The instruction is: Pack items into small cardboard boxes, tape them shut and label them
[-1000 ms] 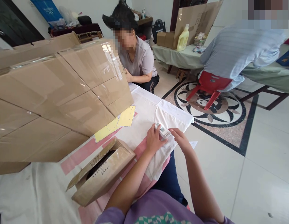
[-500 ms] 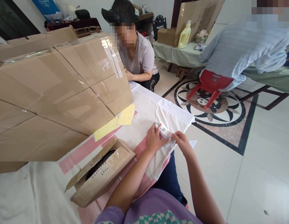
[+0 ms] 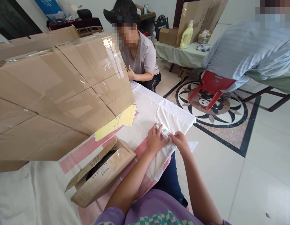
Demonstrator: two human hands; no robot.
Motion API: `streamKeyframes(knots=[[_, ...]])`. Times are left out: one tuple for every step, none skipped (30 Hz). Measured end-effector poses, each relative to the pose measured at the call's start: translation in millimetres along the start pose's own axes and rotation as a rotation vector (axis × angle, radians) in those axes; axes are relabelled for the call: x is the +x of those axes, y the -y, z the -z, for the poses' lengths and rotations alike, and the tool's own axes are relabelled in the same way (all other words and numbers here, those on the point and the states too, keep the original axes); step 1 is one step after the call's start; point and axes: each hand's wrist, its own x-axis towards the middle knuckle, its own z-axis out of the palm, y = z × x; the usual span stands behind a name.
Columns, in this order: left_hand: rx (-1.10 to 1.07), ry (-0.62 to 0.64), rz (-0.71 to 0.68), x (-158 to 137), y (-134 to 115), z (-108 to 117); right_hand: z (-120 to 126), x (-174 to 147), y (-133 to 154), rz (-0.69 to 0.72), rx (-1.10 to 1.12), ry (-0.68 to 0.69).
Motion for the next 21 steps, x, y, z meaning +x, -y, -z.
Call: streamKeyframes(knots=[[0.007,-0.006,-0.003,0,0,0,-1,1,0,-0.019,-0.018,-0.007],[0.012,-0.010,-0.006,0,0,0,-3,2,1,-0.035,-0.037,-0.012],[0.016,-0.013,-0.009,0,0,0,-4,4,1,-0.049,-0.053,-0.014],[0.018,-0.014,-0.010,0,0,0,-5,5,1,-0.058,-0.066,-0.013],[0.017,-0.012,-0.010,0,0,0,-6,5,1,-0.064,-0.074,-0.008],[0.014,-0.009,-0.009,0,0,0,-7,6,1,-0.066,-0.079,-0.001],[0.010,-0.006,-0.006,0,0,0,-7,6,1,-0.067,-0.081,0.008],[0.006,-0.005,-0.003,0,0,0,-8,6,1,-0.067,-0.083,0.017],[0.004,-0.005,-0.002,0,0,0,-8,6,0,-0.066,-0.087,0.023],[0.003,-0.006,-0.001,0,0,0,-8,6,0,-0.064,-0.092,0.026],[0.004,-0.007,0.000,0,0,0,-8,6,-1,-0.061,-0.097,0.030],[0.005,-0.009,0.000,0,0,-1,-8,6,-2,-0.058,-0.102,0.036],[0.008,-0.011,0.000,0,0,-1,-7,6,-2,-0.056,-0.103,0.047],[0.010,-0.013,0.001,0,0,-1,-6,6,-2,-0.055,-0.102,0.060],[0.012,-0.014,0.002,0,0,-1,-5,7,-2,-0.057,-0.098,0.077],[0.012,-0.015,0.002,0,0,-1,-4,8,-3,-0.060,-0.090,0.094],[0.012,-0.014,0.001,0,0,-1,-3,9,-2,-0.064,-0.081,0.112],[0.011,-0.012,0.001,0,0,0,-2,10,-2,-0.069,-0.069,0.128],[0.009,-0.008,0.001,0,-1,0,-2,11,-2,-0.073,-0.057,0.139],[0.006,-0.005,0.003,0,-1,1,-2,12,-2,-0.078,-0.043,0.144],[0.002,-0.004,0.005,0,-1,1,-3,13,-2,-0.083,-0.029,0.141]])
